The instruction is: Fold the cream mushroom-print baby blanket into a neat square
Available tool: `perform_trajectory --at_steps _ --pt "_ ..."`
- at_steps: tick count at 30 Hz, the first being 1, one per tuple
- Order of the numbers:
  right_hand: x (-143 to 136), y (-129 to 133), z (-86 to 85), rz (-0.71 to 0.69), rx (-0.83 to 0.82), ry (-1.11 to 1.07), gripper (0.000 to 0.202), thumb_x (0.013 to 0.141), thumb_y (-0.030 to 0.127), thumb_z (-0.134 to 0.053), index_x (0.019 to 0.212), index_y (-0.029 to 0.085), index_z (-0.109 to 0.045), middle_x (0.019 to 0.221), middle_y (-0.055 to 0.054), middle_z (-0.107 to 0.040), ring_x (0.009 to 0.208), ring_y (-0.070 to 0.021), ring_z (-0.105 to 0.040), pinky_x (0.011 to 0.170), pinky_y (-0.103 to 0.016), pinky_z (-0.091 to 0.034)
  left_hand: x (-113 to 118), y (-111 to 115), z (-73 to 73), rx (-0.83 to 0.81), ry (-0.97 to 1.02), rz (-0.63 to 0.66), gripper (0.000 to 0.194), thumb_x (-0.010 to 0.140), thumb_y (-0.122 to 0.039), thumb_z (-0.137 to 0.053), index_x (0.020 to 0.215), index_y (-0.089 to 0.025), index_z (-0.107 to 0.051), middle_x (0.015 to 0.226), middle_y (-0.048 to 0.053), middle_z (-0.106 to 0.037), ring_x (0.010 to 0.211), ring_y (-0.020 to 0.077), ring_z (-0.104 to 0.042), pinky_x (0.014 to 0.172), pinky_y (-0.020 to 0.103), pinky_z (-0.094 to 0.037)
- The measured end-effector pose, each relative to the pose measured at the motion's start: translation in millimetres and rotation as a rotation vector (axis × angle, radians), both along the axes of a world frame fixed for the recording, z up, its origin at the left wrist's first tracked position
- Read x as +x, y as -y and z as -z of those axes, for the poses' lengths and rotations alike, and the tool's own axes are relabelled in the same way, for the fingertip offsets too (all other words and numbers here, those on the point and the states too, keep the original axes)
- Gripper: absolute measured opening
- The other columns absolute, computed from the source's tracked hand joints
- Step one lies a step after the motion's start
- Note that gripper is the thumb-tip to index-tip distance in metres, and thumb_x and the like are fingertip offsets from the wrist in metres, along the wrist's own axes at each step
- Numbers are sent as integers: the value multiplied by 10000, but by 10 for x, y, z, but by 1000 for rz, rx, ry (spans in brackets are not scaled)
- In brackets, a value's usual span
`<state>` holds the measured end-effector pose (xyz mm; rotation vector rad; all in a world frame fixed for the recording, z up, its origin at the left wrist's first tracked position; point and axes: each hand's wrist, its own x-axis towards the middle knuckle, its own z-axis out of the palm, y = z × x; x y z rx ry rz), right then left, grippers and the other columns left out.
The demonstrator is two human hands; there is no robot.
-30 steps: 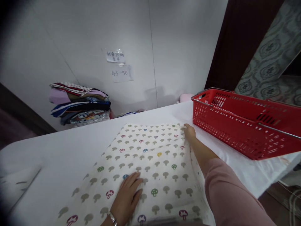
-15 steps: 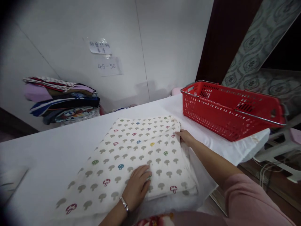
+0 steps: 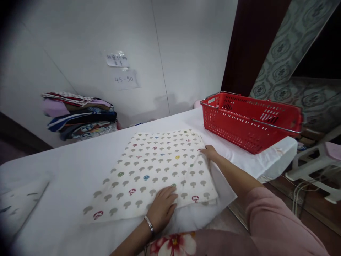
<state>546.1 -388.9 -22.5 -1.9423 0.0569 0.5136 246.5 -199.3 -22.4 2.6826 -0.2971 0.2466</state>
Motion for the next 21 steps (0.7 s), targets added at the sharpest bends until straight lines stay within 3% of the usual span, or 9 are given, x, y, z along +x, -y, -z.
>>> perform_trajectory --at_steps 6,11,15,18,21 --pt "81 -28 -117 26 13 -103 280 628 348 -747 733 162 -566 440 36 -479 442 -125 -484 390 -228 -388 -79 29 6 14 12 42 294 750 -236 -601 1041 -217 -567 1200 62 -543 1142 236 -452 1005 442 -328" --pt "255 -131 -172 58 73 -145 232 685 308 -707 799 155 -576 601 -15 -607 568 -151 -581 494 -255 -486 -43 40 67 22 36 34 208 775 -165 -558 976 -216 -583 1093 50 -577 1037 203 -498 926 390 -385" --pt "349 -198 -168 76 101 -165 184 700 263 -698 791 154 -580 649 -22 -628 628 -150 -602 542 -244 -499 -18 37 82 -3 38 43 191 779 -151 -538 952 -208 -593 1061 61 -583 1014 208 -501 898 393 -399" --pt "276 -129 -159 40 124 -231 134 728 244 -672 779 147 -594 673 -44 -645 641 -159 -609 563 -252 -513 -34 24 63 -13 13 42 238 761 -142 -535 985 -203 -588 1093 68 -578 1044 221 -490 916 407 -391" --pt "31 55 -173 -35 156 -333 125 750 247 -648 791 133 -620 735 -83 -670 655 -179 -623 577 -277 -531 -76 -12 39 -16 -18 37 359 731 -88 -484 1057 -207 -576 1132 72 -571 1073 220 -480 936 416 -382"
